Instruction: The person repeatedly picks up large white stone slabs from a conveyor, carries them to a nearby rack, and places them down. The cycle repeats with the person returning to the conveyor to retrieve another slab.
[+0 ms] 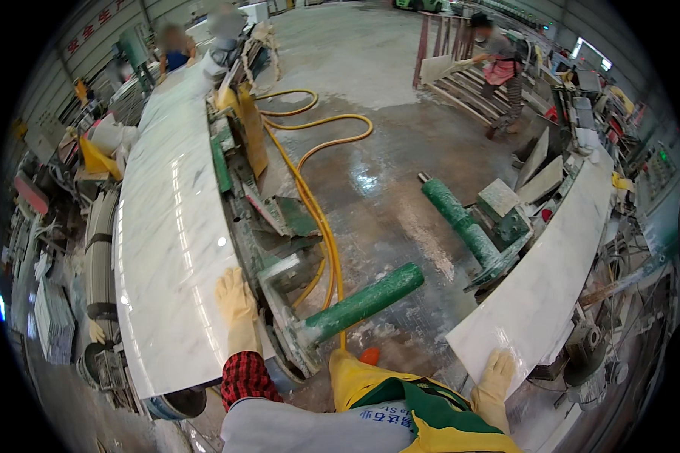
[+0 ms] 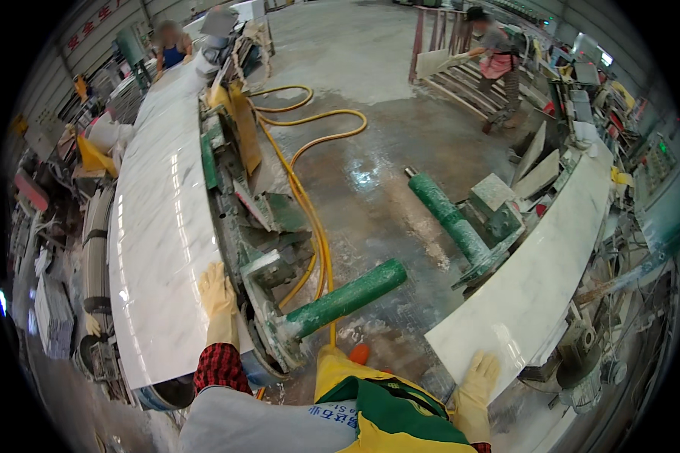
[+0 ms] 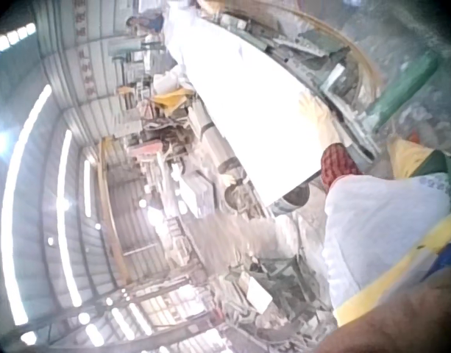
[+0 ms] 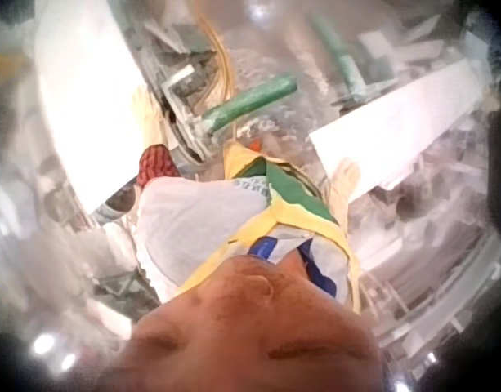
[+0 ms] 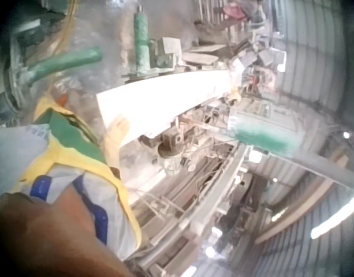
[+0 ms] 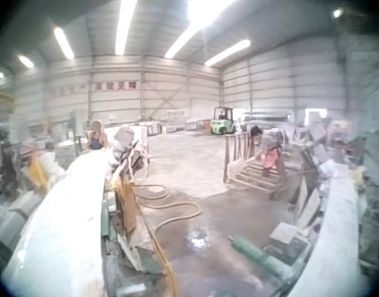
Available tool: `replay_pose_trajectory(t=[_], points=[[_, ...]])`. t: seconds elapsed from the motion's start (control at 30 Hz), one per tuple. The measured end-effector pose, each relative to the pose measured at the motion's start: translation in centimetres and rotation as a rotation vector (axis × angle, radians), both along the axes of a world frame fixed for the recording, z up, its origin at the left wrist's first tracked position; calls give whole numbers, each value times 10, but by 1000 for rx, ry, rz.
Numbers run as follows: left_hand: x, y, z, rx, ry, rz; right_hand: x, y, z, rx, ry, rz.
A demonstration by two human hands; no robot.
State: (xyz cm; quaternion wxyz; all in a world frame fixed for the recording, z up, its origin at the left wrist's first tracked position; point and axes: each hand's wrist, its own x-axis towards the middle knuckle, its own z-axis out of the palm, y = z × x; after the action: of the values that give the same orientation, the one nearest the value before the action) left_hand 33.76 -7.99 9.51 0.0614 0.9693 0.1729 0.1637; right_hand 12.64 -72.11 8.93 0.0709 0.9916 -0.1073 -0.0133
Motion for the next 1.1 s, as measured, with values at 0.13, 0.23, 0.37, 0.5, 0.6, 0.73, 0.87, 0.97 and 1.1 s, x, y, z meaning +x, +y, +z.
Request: replay_pose_trajectory(t=[0.13, 0.23, 0.37, 0.5, 0.6, 0.73, 0.87, 0.97, 1.1], points=[[22, 6, 11, -47, 91, 85, 9, 8, 21, 44, 86, -30], [33, 2, 27, -76, 113, 127, 8, 3, 25, 15, 128, -49], [30, 16, -11, -12, 0, 132, 12, -3, 17, -18, 120, -29], [3, 17, -34, 83, -114, -57, 11, -3, 19, -31, 76, -19], [-41, -19, -12, 39, -101, -138, 13, -2, 20, -5, 91, -73], [-121, -41, 7, 15, -4, -232, 18, 7, 36, 64, 107, -74], [-171, -42, 25, 2, 20, -282, 13, -20, -12, -58, -58, -3], [-198, -17, 36, 9, 70, -197, 8, -44, -47, -148, -171, 38], [-241, 13, 42, 93, 323, 57, 15, -29, -10, 10, -97, 40]])
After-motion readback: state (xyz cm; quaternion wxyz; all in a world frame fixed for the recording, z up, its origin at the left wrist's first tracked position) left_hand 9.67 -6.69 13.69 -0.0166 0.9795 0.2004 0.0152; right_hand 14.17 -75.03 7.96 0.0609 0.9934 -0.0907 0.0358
